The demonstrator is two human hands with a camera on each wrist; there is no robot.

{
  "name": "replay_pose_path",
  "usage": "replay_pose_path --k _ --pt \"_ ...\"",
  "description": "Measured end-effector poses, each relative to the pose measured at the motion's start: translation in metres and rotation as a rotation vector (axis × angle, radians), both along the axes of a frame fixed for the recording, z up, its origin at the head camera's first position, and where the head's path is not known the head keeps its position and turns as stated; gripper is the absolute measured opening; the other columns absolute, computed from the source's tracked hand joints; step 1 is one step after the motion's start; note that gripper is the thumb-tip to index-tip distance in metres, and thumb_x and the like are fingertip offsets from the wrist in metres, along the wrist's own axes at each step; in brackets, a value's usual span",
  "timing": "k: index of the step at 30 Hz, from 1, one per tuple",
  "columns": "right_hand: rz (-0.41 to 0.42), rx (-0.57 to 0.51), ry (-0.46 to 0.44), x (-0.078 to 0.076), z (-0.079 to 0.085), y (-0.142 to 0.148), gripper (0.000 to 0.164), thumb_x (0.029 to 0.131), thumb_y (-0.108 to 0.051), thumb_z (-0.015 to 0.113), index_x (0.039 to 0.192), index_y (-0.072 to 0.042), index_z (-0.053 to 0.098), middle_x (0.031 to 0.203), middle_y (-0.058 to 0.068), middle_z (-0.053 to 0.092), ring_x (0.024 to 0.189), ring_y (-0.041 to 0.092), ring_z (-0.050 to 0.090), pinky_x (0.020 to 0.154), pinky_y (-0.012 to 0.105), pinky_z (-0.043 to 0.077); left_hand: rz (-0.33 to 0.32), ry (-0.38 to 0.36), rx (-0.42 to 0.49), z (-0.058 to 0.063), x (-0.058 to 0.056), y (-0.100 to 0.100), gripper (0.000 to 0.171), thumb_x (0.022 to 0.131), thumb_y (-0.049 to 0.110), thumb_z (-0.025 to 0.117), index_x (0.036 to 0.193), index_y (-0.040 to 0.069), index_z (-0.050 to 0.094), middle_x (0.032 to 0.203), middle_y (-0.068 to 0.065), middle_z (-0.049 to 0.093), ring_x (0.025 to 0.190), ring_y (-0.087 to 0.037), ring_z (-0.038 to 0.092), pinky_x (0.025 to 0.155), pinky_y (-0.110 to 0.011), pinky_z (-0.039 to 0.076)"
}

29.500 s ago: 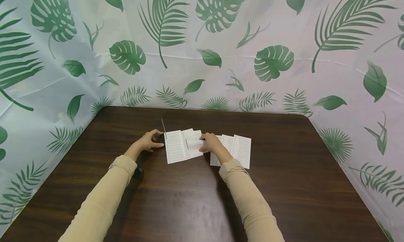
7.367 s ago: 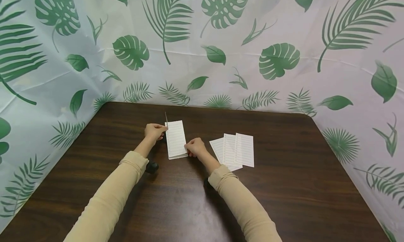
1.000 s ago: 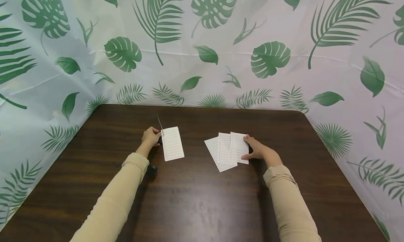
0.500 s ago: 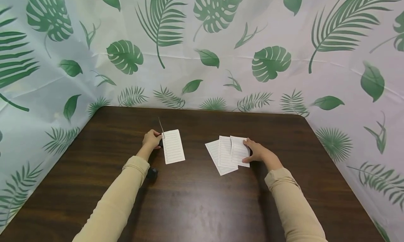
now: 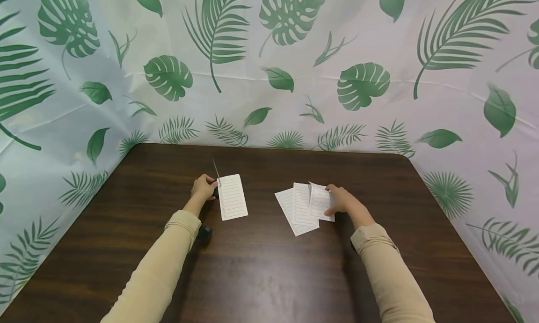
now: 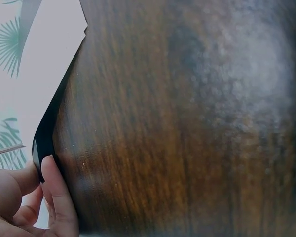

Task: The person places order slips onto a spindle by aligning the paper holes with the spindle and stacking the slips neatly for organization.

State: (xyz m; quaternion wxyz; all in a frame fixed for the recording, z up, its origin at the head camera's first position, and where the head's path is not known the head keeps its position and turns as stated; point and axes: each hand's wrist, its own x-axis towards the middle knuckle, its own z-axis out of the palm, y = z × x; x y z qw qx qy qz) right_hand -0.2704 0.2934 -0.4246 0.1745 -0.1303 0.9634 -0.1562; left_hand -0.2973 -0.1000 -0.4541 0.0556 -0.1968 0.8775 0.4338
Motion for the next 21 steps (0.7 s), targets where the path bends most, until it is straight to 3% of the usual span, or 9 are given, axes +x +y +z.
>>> replay_pose_path --k 4,8,12,15,18,21 --pt "-0.035 -0.084 -0.056 0.003 -0.003 0.002 0.085 0.074 -0.008 0.078 0.136 0.010 0.023 0.135 0.045 0.031 0.120 0.055 0.040 0.100 0.063 0.037 0.015 0.007 -0.014 -0.014 -0.011 -0.001 0.017 0.096 0.022 0.054 0.107 0.009 0.056 0.120 -0.022 0.047 0.089 -0.036 0.055 0.075 -0.039 0.053" --pt "-0.072 -0.164 -0.029 0.005 -0.008 0.008 0.081 0.075 -0.002 0.074 0.137 0.011 0.023 0.136 0.045 0.028 0.122 0.055 0.036 0.102 0.063 0.035 0.009 0.017 -0.005 -0.012 -0.012 0.001 0.017 0.096 0.022 0.054 0.107 0.009 0.056 0.120 -0.022 0.047 0.092 -0.037 0.055 0.075 -0.039 0.053" --pt "-0.114 -0.226 0.048 0.002 -0.015 0.014 0.061 0.078 0.003 0.068 0.129 0.013 0.035 0.104 0.036 0.052 0.089 0.041 0.053 0.077 0.047 0.050 -0.020 0.025 0.002 0.000 -0.002 0.002 0.021 0.097 0.020 0.053 0.111 0.005 0.055 0.123 -0.023 0.046 0.096 -0.038 0.055 0.079 -0.039 0.053" --pt "-0.159 -0.294 0.078 -0.002 -0.019 0.016 0.043 0.080 0.004 0.063 0.119 0.014 0.047 0.074 0.014 0.051 0.065 0.021 0.046 0.057 0.030 0.041 -0.019 0.044 -0.009 0.004 0.004 0.001 0.022 0.097 0.021 0.052 0.112 0.005 0.055 0.123 -0.023 0.046 0.089 -0.034 0.056 0.081 -0.039 0.052" --pt "-0.228 -0.360 0.081 -0.002 -0.020 0.015 0.034 0.080 0.003 0.060 0.112 0.015 0.056 0.074 0.010 0.050 0.066 0.018 0.044 0.055 0.025 0.038 -0.009 0.041 0.000 0.004 0.007 0.001 0.022 0.097 0.021 0.053 0.112 0.006 0.055 0.124 -0.022 0.046 0.085 -0.031 0.058 0.083 -0.040 0.051" --pt "-0.302 -0.382 0.065 -0.004 -0.017 0.011 0.032 0.086 -0.005 0.058 0.111 0.016 0.058 0.085 0.019 0.056 0.072 0.019 0.048 0.057 0.024 0.042 -0.006 0.045 0.001 0.004 0.004 -0.001 0.021 0.097 0.021 0.053 0.111 0.006 0.055 0.124 -0.022 0.046 0.084 -0.030 0.057 0.081 -0.039 0.053"
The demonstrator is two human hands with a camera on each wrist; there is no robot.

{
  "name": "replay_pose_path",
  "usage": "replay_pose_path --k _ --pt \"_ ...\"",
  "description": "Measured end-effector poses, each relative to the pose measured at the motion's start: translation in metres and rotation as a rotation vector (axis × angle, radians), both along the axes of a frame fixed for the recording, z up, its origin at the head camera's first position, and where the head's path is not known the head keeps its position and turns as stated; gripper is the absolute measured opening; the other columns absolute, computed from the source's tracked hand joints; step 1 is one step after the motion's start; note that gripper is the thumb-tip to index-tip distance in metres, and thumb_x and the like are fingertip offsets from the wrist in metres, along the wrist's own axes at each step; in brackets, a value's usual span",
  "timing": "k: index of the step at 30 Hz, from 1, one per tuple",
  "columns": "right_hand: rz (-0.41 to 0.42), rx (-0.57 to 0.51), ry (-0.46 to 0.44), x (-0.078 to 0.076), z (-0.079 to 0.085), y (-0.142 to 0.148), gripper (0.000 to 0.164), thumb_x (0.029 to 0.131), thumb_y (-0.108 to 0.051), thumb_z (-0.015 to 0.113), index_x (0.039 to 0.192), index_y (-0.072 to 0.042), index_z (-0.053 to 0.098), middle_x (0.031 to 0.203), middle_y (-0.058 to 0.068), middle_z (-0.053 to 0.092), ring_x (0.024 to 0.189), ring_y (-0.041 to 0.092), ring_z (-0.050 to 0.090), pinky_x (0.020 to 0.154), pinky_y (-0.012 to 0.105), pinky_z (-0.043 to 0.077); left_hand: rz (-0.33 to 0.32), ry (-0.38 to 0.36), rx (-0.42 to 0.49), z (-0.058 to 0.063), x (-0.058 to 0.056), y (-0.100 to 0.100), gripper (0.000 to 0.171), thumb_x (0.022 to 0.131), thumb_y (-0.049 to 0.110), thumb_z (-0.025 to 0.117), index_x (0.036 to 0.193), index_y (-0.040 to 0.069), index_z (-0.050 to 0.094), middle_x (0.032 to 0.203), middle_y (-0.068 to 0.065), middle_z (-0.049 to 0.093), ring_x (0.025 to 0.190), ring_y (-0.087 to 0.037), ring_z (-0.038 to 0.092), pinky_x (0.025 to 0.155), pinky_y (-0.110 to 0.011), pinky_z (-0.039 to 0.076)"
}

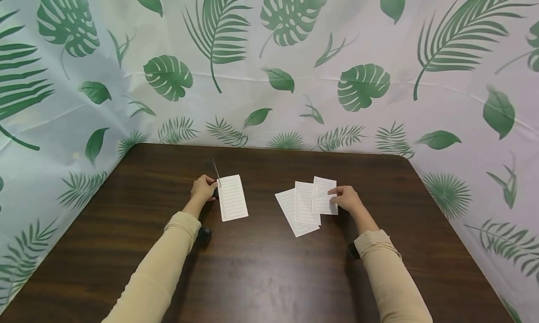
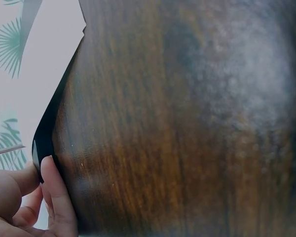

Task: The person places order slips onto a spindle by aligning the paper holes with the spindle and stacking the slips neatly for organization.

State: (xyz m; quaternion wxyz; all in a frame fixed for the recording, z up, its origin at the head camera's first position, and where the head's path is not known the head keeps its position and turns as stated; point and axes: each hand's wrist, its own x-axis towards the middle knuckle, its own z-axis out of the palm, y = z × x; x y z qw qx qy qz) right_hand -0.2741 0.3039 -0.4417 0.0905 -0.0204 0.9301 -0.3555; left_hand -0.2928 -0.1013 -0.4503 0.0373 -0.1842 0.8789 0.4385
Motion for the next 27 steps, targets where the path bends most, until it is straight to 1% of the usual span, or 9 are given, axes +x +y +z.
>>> replay_pose_path --k 2,5,8,12,14,15,19,22,27 --pt "-0.052 0.000 -0.016 0.000 0.001 -0.002 0.036 0.091 -0.014 0.057 0.112 0.016 0.058 0.097 0.025 0.058 0.077 0.020 0.051 0.059 0.023 0.045 0.002 0.002 0.000 -0.001 -0.001 0.000 0.020 0.097 0.021 0.053 0.111 0.006 0.055 0.123 -0.023 0.047 0.084 -0.031 0.058 0.079 -0.038 0.053" --pt "-0.131 0.014 -0.011 0.000 0.001 -0.006 0.039 0.093 -0.019 0.056 0.110 0.016 0.059 0.097 0.026 0.061 0.075 0.020 0.052 0.057 0.022 0.045 0.003 0.007 -0.004 -0.002 -0.002 0.000 0.020 0.097 0.021 0.053 0.110 0.006 0.056 0.123 -0.022 0.047 0.087 -0.032 0.057 0.073 -0.035 0.055" --pt "-0.222 0.016 0.016 0.000 -0.001 -0.008 0.034 0.088 -0.009 0.059 0.111 0.016 0.057 0.092 0.024 0.058 0.072 0.020 0.050 0.054 0.022 0.042 -0.001 -0.003 -0.005 -0.004 -0.002 0.000 0.020 0.097 0.021 0.053 0.109 0.006 0.056 0.123 -0.022 0.047 0.089 -0.033 0.057 0.068 -0.032 0.055" --pt "-0.298 -0.056 0.002 -0.003 0.002 -0.011 0.051 0.083 0.002 0.060 0.126 0.019 0.039 0.086 0.022 0.056 0.060 0.013 0.049 0.050 0.020 0.044 0.001 0.009 -0.008 -0.005 -0.003 0.000 0.020 0.097 0.021 0.054 0.109 0.006 0.057 0.122 -0.022 0.048 0.088 -0.033 0.058 0.070 -0.032 0.055" --pt "-0.314 -0.097 -0.024 -0.003 0.004 -0.012 0.055 0.083 0.004 0.060 0.129 0.021 0.034 0.084 0.021 0.058 0.055 0.008 0.050 0.048 0.018 0.047 0.004 0.015 -0.013 -0.005 -0.003 0.000 0.020 0.096 0.021 0.054 0.109 0.007 0.057 0.122 -0.021 0.048 0.084 -0.031 0.058 0.072 -0.034 0.054" --pt "-0.319 -0.121 -0.037 -0.003 0.005 -0.012 0.053 0.084 0.005 0.059 0.127 0.022 0.035 0.083 0.020 0.058 0.054 0.007 0.050 0.048 0.017 0.048 0.003 0.020 -0.015 -0.005 -0.003 0.000 0.020 0.097 0.021 0.054 0.110 0.007 0.057 0.121 -0.021 0.048 0.082 -0.030 0.059 0.073 -0.034 0.055" --pt "-0.332 -0.159 -0.054 -0.003 0.007 -0.015 0.034 0.087 0.003 0.053 0.114 0.022 0.047 0.080 0.016 0.058 0.058 0.007 0.051 0.049 0.018 0.049 0.005 0.026 -0.020 -0.005 -0.002 0.000 0.020 0.097 0.021 0.054 0.110 0.007 0.057 0.121 -0.021 0.049 0.076 -0.026 0.058 0.074 -0.035 0.054" --pt "-0.358 -0.158 -0.065 -0.003 0.008 -0.019 0.028 0.091 -0.001 0.050 0.111 0.019 0.050 0.086 0.017 0.056 0.067 0.014 0.051 0.054 0.021 0.048 0.003 0.018 -0.021 -0.006 -0.001 0.000 0.021 0.097 0.022 0.054 0.111 0.007 0.057 0.121 -0.020 0.048 0.071 -0.023 0.056 0.073 -0.035 0.054" --pt "-0.370 -0.186 -0.090 -0.003 0.010 -0.030 0.032 0.095 -0.007 0.047 0.116 0.016 0.049 0.097 0.019 0.053 0.075 0.017 0.050 0.061 0.024 0.048 -0.014 0.005 -0.034 -0.006 -0.001 -0.002 0.022 0.097 0.023 0.053 0.112 0.007 0.056 0.123 -0.021 0.048 0.063 -0.019 0.056 0.073 -0.035 0.054"
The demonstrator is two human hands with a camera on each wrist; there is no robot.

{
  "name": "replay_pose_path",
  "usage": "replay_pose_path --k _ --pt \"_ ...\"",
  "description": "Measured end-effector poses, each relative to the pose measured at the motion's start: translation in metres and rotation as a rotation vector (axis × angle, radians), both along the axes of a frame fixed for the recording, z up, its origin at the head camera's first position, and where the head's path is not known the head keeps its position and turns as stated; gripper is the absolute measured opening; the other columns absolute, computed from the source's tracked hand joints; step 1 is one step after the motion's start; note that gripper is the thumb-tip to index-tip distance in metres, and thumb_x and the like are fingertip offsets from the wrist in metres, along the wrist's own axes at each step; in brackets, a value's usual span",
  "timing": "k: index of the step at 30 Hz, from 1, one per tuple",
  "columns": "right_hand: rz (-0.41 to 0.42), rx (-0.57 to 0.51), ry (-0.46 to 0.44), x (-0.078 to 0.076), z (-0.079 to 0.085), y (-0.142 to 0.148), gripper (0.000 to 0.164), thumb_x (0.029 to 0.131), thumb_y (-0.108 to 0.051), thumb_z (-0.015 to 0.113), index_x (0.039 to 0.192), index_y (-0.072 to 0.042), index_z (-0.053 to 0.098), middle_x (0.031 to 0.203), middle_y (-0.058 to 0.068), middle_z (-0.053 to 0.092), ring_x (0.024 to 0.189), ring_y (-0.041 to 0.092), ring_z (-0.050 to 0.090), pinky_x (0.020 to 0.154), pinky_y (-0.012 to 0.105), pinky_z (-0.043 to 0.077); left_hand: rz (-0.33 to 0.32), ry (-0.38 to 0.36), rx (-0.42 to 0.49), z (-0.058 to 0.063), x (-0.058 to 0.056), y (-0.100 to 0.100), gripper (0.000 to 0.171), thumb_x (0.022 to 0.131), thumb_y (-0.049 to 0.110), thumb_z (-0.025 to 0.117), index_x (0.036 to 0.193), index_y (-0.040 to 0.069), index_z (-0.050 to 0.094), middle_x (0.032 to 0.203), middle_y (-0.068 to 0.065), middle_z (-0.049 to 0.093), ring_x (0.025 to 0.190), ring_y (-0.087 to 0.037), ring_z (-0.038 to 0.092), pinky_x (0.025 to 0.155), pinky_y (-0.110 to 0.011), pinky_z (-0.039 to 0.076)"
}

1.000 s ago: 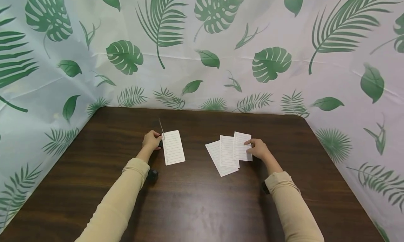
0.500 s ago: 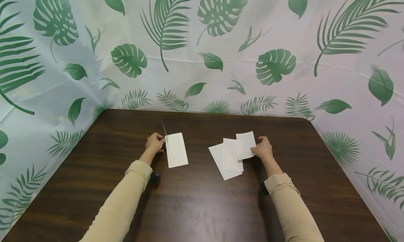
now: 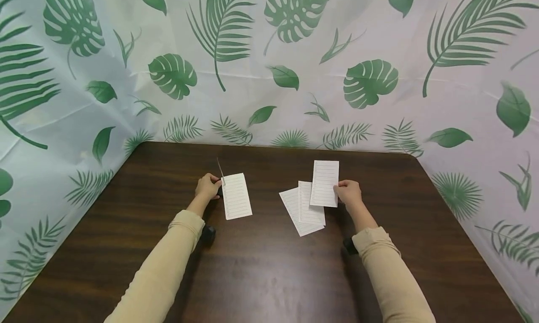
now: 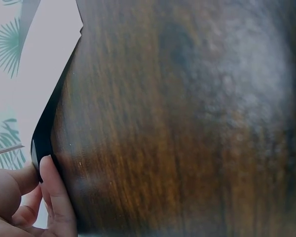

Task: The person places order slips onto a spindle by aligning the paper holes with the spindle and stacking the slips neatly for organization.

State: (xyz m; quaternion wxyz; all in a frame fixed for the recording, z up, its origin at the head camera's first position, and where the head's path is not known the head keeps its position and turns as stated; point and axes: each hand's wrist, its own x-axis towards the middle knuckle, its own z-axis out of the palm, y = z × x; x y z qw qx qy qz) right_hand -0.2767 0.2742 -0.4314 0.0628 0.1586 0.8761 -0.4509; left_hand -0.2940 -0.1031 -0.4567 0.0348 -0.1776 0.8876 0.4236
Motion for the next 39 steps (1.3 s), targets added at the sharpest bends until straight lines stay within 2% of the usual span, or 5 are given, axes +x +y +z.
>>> replay_pose_path --k 13,21,25,31,39 --pt "0.081 -0.074 0.022 -0.003 0.013 -0.027 0.040 0.097 -0.015 0.047 0.123 0.016 0.048 0.101 0.016 0.056 0.071 0.008 0.051 0.062 0.019 0.048 0.011 0.001 0.001 -0.001 0.000 0.000 0.022 0.098 0.023 0.052 0.113 0.007 0.055 0.124 -0.021 0.047 0.086 -0.031 0.058 0.081 -0.041 0.052" --pt "0.118 -0.109 -0.037 0.000 0.012 -0.042 0.039 0.098 -0.015 0.046 0.124 0.015 0.047 0.092 0.007 0.054 0.069 0.008 0.048 0.066 0.023 0.049 0.021 0.002 -0.004 -0.004 0.002 0.001 0.021 0.098 0.023 0.052 0.112 0.008 0.056 0.123 -0.021 0.047 0.066 -0.020 0.057 0.082 -0.040 0.052" --pt "0.143 -0.116 -0.045 0.000 0.012 -0.051 0.037 0.098 -0.013 0.046 0.123 0.014 0.047 0.086 0.004 0.052 0.069 0.009 0.047 0.065 0.024 0.048 0.012 -0.001 0.009 -0.005 0.003 0.000 0.021 0.097 0.023 0.052 0.112 0.007 0.056 0.123 -0.021 0.047 0.063 -0.018 0.058 0.075 -0.035 0.054" --pt "0.182 -0.172 -0.025 0.000 0.017 -0.068 0.036 0.097 -0.010 0.047 0.122 0.016 0.048 0.075 -0.002 0.050 0.063 0.005 0.046 0.057 0.018 0.045 0.015 -0.006 0.046 -0.004 0.001 -0.002 0.022 0.098 0.022 0.052 0.112 0.007 0.056 0.125 -0.021 0.046 0.085 -0.029 0.057 0.054 -0.021 0.054" --pt "0.216 -0.193 -0.032 -0.002 0.017 -0.084 0.034 0.097 -0.011 0.047 0.121 0.014 0.049 0.079 -0.001 0.051 0.065 0.006 0.045 0.058 0.019 0.044 0.005 -0.012 0.049 0.001 -0.001 -0.001 0.024 0.100 0.025 0.047 0.111 0.006 0.056 0.126 -0.022 0.046 0.094 -0.034 0.056 0.059 -0.023 0.055"
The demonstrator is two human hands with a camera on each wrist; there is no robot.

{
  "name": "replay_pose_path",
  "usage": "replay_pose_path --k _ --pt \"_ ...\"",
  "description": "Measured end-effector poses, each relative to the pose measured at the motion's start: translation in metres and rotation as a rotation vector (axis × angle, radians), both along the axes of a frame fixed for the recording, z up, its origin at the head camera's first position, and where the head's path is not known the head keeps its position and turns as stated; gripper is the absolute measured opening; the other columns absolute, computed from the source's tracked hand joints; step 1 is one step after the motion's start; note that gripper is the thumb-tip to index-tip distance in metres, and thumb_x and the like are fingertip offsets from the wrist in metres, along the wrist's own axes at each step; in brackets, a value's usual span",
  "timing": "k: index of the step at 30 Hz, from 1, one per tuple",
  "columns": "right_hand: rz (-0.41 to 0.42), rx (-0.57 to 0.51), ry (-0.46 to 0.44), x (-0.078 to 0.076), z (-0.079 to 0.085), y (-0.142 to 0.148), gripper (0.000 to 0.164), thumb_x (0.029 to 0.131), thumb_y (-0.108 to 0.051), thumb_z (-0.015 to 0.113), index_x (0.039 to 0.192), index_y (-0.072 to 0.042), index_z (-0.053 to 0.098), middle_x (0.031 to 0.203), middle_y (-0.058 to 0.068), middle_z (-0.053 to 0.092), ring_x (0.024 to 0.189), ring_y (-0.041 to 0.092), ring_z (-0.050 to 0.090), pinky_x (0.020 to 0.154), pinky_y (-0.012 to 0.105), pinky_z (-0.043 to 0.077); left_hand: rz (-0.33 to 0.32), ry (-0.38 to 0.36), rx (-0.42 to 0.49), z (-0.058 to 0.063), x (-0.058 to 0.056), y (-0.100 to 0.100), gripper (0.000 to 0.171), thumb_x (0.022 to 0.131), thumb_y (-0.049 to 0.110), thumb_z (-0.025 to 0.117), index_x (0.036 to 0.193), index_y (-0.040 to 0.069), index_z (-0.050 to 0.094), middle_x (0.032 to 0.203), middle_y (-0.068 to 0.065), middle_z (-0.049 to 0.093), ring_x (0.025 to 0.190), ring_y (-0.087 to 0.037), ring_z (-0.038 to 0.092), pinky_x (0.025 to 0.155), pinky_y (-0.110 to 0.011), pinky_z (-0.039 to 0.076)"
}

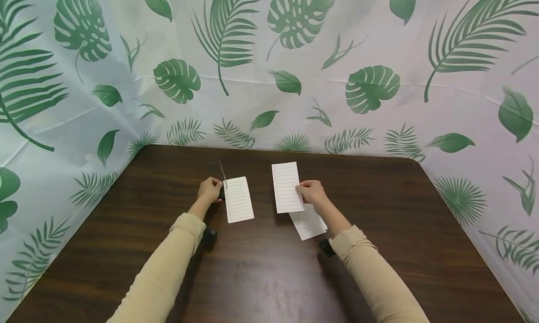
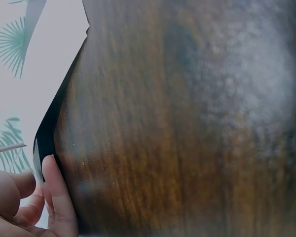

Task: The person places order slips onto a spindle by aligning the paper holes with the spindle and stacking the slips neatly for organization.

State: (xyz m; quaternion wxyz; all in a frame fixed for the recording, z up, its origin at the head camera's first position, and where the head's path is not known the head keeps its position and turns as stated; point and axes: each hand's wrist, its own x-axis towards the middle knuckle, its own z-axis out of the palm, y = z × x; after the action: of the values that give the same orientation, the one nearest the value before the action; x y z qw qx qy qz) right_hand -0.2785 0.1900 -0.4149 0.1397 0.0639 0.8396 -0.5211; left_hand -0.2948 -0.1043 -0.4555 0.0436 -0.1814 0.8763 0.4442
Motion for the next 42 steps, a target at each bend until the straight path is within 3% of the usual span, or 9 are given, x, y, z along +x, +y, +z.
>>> replay_pose_path --k 4,9,13,18,25,31,36,42 --pt "0.008 -0.002 -0.011 0.000 0.002 -0.008 0.032 0.098 -0.011 0.047 0.119 0.012 0.050 0.079 0.000 0.052 0.066 0.007 0.045 0.058 0.019 0.044 -0.006 -0.020 -0.006 0.002 -0.001 0.002 0.027 0.101 0.026 0.042 0.113 0.005 0.054 0.128 -0.022 0.044 0.105 -0.039 0.053 0.064 -0.027 0.056" --pt "0.008 -0.016 -0.016 0.001 0.005 -0.019 0.029 0.097 -0.010 0.048 0.117 0.011 0.052 0.077 -0.001 0.049 0.064 0.007 0.044 0.057 0.019 0.043 0.030 -0.019 0.038 0.002 -0.006 0.001 0.024 0.100 0.022 0.043 0.112 0.004 0.055 0.123 -0.021 0.049 0.108 -0.040 0.053 0.052 -0.022 0.055" --pt "0.028 -0.032 -0.014 0.003 0.005 -0.025 0.028 0.097 -0.009 0.048 0.116 0.011 0.052 0.075 -0.001 0.049 0.063 0.007 0.044 0.055 0.017 0.042 0.090 -0.019 0.153 0.001 -0.006 -0.005 0.023 0.097 0.017 0.044 0.112 0.003 0.056 0.113 -0.020 0.056 0.081 -0.028 0.059 0.044 -0.019 0.053" --pt "0.044 -0.049 0.004 0.005 0.007 -0.030 0.025 0.097 -0.009 0.047 0.112 0.010 0.052 0.073 -0.002 0.049 0.064 0.008 0.044 0.057 0.020 0.043 0.118 -0.021 0.348 0.006 -0.005 -0.018 0.028 0.096 0.015 0.044 0.119 0.000 0.052 0.104 -0.016 0.050 0.060 -0.012 0.047 0.043 -0.016 0.052" --pt "0.079 -0.069 0.022 0.010 0.012 -0.035 0.022 0.097 -0.008 0.048 0.108 0.010 0.054 0.070 -0.002 0.049 0.062 0.009 0.045 0.058 0.021 0.045 0.046 0.056 0.520 0.027 0.000 -0.027 0.030 0.098 0.014 0.045 0.121 -0.004 0.048 0.090 -0.009 0.049 0.059 -0.008 0.047 0.048 -0.016 0.054" --pt "0.094 -0.122 0.042 0.010 0.017 -0.038 0.021 0.097 -0.007 0.047 0.107 0.010 0.053 0.068 -0.003 0.048 0.064 0.010 0.044 0.058 0.023 0.044 0.005 0.063 0.608 0.044 0.013 -0.023 0.032 0.099 0.017 0.045 0.124 -0.003 0.048 0.086 -0.005 0.047 0.062 -0.007 0.048 0.054 -0.017 0.056" --pt "0.086 -0.183 0.036 0.010 0.018 -0.043 0.019 0.097 -0.007 0.047 0.105 0.009 0.052 0.068 -0.004 0.049 0.060 0.008 0.043 0.055 0.020 0.041 -0.057 0.068 0.598 0.049 0.026 -0.016 0.034 0.100 0.018 0.044 0.125 -0.004 0.049 0.085 -0.004 0.049 0.059 -0.006 0.049 0.054 -0.017 0.056" --pt "0.116 -0.192 0.034 0.015 0.018 -0.052 0.018 0.097 -0.008 0.049 0.105 0.008 0.053 0.070 -0.005 0.053 0.061 0.007 0.045 0.056 0.019 0.043 -0.194 0.111 0.543 0.048 0.039 0.001 0.036 0.100 0.022 0.046 0.121 -0.007 0.054 0.091 -0.012 0.058 0.064 -0.011 0.055 0.056 -0.023 0.058"
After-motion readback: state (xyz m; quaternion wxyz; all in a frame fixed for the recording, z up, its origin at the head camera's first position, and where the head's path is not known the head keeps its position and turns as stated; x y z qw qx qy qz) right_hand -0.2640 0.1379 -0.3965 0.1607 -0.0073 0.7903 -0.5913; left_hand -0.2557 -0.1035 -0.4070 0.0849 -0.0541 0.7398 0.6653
